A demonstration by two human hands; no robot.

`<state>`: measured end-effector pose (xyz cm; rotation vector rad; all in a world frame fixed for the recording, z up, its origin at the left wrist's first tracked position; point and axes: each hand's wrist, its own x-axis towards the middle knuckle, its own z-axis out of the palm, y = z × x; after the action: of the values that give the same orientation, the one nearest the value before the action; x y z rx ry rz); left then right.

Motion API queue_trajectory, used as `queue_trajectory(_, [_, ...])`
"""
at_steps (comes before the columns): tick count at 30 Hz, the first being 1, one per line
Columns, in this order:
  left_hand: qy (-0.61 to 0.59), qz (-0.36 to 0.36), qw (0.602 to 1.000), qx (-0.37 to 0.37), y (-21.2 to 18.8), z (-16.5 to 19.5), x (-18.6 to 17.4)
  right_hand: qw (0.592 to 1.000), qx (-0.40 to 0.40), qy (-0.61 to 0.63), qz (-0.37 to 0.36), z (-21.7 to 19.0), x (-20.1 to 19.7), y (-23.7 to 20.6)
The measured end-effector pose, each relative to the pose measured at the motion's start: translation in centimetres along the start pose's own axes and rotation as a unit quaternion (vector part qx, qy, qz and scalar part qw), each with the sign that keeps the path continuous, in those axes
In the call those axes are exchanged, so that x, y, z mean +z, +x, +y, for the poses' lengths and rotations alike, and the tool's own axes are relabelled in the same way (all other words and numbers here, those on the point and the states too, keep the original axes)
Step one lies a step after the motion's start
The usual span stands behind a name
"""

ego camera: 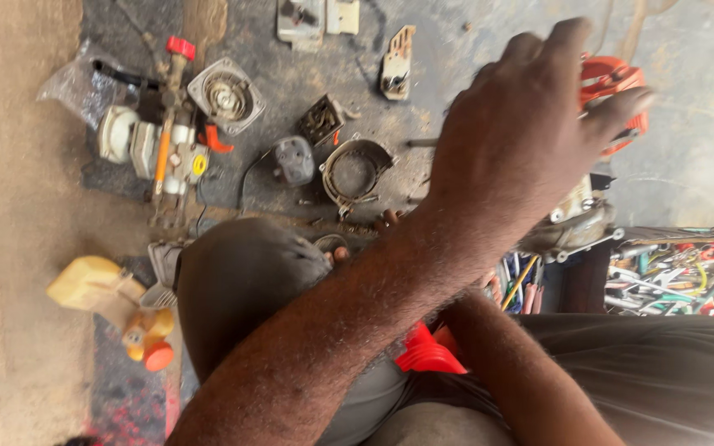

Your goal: The person sits on the floor and assembles a small engine. They wipe a metal plate with a cloth, place it onto the engine block, and then use a wrench to tighten bolts securing the plate.

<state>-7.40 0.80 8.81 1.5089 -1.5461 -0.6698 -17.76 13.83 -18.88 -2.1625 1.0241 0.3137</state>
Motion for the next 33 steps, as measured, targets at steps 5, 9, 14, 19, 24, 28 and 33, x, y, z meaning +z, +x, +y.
queue_trajectory(5, [0.014,-0.013,1.0,-0.002,0.6,-0.2,0.1,1.0,-0.003,0.008,0.009,-0.5,-1.2,0.4])
queue_trajectory(9, [0.02,-0.035,0.999,-0.001,0.8,-0.4,0.6,1.0,-0.004,0.014,0.013,-0.8,-1.6,1.1])
queue_trajectory(14, [0.028,-0.021,0.999,0.011,1.0,-0.6,1.1,0.999,-0.012,0.027,-0.033,-0.6,-2.5,0.2])
queue_trajectory(19, [0.042,-0.035,0.998,0.019,-0.2,-0.7,1.0,0.988,-0.054,0.093,-0.112,-2.5,-7.2,-4.8])
queue_trajectory(24, [0.029,-0.028,0.998,0.055,-1.7,-0.2,0.3,0.835,0.012,0.53,-0.147,-7.0,-15.6,-12.8])
queue_trajectory(28, [0.038,-0.042,0.997,0.058,-2.6,0.2,-0.7,0.8,-0.01,0.585,-0.131,-8.8,-21.3,-18.2])
queue_trajectory(33, [0.058,-0.075,0.995,0.041,-3.6,0.7,-1.6,0.779,-0.011,0.622,-0.08,-8.1,-23.8,-21.6])
